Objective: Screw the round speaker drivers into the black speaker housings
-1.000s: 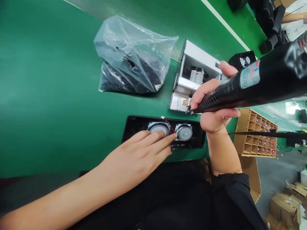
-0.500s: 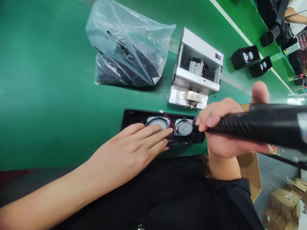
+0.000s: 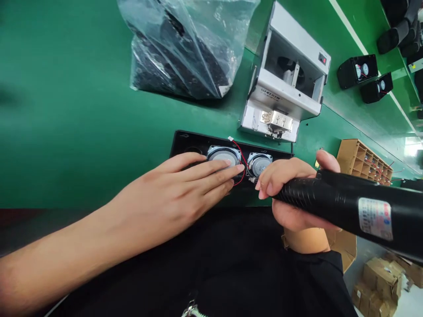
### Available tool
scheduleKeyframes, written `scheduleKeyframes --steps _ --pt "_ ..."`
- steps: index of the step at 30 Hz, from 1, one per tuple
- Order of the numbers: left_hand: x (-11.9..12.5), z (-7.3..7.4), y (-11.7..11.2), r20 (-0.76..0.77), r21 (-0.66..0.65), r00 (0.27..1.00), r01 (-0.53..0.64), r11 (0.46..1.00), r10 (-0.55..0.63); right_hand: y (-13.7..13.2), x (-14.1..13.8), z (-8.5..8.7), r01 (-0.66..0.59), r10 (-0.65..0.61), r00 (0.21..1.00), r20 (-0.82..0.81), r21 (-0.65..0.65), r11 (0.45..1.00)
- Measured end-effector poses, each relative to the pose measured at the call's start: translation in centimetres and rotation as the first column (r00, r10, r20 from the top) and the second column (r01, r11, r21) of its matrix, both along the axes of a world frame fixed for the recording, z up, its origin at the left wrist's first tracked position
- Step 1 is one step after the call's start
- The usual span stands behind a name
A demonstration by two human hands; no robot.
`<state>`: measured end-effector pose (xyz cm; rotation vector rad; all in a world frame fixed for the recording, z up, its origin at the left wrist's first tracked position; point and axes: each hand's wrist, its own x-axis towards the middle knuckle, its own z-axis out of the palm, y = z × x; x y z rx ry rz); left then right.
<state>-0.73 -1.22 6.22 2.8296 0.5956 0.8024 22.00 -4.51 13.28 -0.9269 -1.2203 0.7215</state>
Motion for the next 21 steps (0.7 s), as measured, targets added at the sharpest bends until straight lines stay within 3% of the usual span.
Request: scheduleKeyframes --steps 5,10,19,21 --pt "0.0 0.3 0.5 0.041 0.023 0.999 -0.03 0.999 0.029 1.3 1.2 -1.9 -0.074 0.057 0.988 0.14 0.116 0.991" --pt "0.2 0.3 0.5 0.036 0.023 0.999 -0.004 1.0 0.004 1.7 1.2 -2.9 -0.078 0.069 0.996 0.062 0.164 0.983" --pt "-0.1 0.2 0.3 0.033 -0.006 0.999 -0.007 1.0 0.007 1.5 0.7 -3.0 -0.038 0.026 0.997 0.078 0.153 0.987" --pt "0.0 0.0 0.3 0.037 -0.008 0.999 -0.015 1.0 0.015 0.8 1.2 -2.5 -0.057 0.052 0.986 0.158 0.023 0.998"
